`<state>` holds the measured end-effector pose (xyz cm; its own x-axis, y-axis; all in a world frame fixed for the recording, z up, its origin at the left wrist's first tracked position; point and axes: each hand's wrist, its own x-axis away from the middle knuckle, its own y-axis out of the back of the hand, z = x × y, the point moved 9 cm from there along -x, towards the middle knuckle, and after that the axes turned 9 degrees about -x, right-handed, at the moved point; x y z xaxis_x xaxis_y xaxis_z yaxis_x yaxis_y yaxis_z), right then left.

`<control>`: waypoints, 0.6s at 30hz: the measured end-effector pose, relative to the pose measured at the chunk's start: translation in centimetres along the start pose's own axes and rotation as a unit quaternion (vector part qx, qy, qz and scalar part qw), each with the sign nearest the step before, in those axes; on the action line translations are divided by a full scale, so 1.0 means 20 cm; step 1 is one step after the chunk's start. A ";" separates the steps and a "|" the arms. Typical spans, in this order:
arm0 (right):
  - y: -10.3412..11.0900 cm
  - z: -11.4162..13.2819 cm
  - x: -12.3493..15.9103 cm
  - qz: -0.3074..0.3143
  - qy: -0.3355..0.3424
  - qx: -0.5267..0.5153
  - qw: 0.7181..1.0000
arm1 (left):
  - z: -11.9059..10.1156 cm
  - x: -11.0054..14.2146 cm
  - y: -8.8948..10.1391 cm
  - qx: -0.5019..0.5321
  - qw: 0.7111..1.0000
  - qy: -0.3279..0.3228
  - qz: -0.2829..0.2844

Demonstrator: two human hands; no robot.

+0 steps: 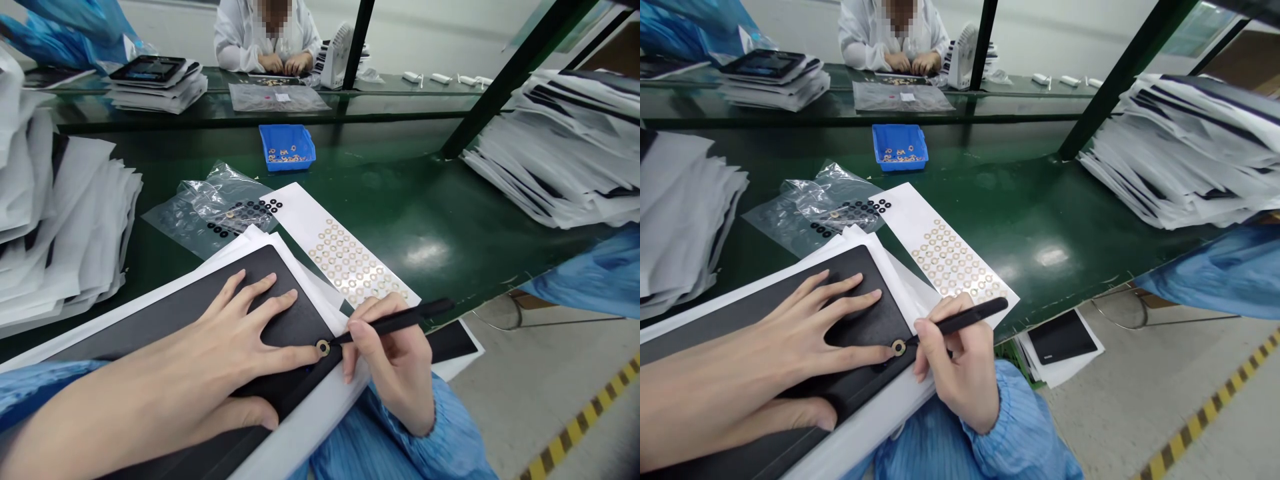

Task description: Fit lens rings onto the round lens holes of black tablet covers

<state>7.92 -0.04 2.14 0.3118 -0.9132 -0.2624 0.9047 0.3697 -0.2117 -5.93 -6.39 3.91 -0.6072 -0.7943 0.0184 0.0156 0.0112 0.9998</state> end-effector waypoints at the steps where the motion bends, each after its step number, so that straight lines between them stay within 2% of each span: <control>1: -0.01 0.02 0.00 0.009 0.020 0.009 1.000 | 0.00 -0.01 0.00 -0.005 1.000 0.000 -0.008; 5: 0.00 0.04 0.03 0.009 0.070 0.006 0.997 | -0.02 -0.06 0.02 -0.029 0.998 -0.001 -0.053; 9: 0.00 0.03 0.04 0.012 0.072 -0.017 0.997 | -0.05 -0.07 0.03 -0.050 0.995 0.007 -0.081; 13: 0.00 0.05 0.04 0.014 0.089 -0.011 0.996 | -0.04 -0.07 0.04 -0.058 0.990 0.047 -0.117; 18: -0.01 0.08 0.04 0.016 0.111 0.030 0.993 | -0.05 -0.08 0.03 -0.059 0.989 0.055 -0.124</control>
<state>8.43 -1.22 3.53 0.2750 -0.8380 -0.4713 0.9133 0.3809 -0.1444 -4.18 -5.77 4.39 -0.5146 -0.8250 -0.2338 -0.0264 -0.2572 0.9660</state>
